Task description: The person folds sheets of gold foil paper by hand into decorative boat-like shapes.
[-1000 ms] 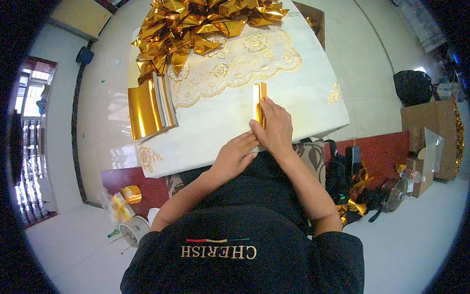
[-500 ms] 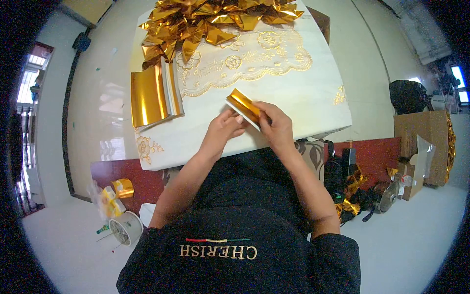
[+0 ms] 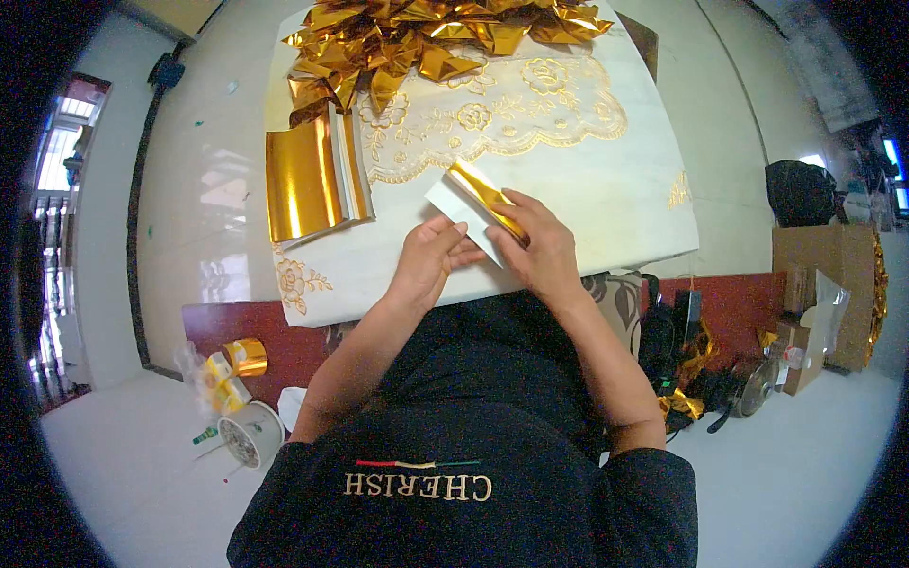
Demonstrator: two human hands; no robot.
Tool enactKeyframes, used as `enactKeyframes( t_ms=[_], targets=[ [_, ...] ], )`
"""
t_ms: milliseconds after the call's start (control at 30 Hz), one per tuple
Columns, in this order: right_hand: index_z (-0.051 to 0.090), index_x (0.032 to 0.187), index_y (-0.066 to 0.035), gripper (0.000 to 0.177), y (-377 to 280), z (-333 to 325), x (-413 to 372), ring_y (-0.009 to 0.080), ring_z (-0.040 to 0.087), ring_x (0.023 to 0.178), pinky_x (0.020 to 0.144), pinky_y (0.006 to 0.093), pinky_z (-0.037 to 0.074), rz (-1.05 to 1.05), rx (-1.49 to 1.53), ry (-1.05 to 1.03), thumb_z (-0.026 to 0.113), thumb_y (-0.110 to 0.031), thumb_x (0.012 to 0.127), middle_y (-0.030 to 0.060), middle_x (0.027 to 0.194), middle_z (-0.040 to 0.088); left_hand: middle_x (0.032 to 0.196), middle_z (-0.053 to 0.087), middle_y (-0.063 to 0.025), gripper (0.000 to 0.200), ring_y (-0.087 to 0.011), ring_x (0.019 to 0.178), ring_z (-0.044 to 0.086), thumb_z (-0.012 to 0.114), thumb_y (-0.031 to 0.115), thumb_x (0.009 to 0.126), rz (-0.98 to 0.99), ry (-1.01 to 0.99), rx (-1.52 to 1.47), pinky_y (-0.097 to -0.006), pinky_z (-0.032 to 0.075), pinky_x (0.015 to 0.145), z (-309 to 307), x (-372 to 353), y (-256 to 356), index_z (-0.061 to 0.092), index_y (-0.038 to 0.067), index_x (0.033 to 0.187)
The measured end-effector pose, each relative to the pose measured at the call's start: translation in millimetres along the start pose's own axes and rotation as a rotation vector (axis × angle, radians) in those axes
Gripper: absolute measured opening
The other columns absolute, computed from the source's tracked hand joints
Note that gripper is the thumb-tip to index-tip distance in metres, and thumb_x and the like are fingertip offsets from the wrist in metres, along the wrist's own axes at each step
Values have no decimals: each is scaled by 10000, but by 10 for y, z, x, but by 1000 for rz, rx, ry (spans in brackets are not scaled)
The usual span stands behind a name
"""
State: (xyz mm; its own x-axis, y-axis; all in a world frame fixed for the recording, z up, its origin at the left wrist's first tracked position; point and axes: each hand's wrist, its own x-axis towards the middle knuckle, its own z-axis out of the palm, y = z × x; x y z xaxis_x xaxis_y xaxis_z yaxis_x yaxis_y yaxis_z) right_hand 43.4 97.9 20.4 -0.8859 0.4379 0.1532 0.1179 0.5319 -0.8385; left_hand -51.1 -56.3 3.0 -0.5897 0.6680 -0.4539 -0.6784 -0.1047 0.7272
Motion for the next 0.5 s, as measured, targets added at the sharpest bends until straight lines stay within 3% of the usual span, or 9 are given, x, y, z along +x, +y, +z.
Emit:
enactKeyframes(
  t_ms=[133, 233, 500],
  targets=[
    [713, 1069, 8, 220, 202, -115, 136, 229, 650, 1113, 937, 327, 500, -36, -14, 7, 697, -142, 910, 179, 1255, 662, 1028, 673, -120, 156, -192, 892, 685, 552, 114, 996, -30, 73, -51, -359, 594, 846, 72, -8, -15, 592, -7, 1085],
    [723, 1047, -14, 221, 235, -226, 255, 295, 694, 1051, 900, 354, 532, 6, 32, 54, 683, -174, 901, 177, 1200, 692, 1040, 677, -128, 169, -208, 907, 686, 550, 118, 997, -50, 72, -110, -378, 590, 865, 96, 31, -131, 587, -11, 1099],
    [721, 1070, -1, 267, 264, -561, 549, 192, 686, 868, 810, 315, 525, 153, 46, -43, 683, -220, 924, 122, 943, 743, 1059, 668, -140, 145, -243, 982, 680, 596, 137, 986, -104, 100, -244, -383, 573, 881, 390, 3, -231, 590, 5, 1048]
  ],
)
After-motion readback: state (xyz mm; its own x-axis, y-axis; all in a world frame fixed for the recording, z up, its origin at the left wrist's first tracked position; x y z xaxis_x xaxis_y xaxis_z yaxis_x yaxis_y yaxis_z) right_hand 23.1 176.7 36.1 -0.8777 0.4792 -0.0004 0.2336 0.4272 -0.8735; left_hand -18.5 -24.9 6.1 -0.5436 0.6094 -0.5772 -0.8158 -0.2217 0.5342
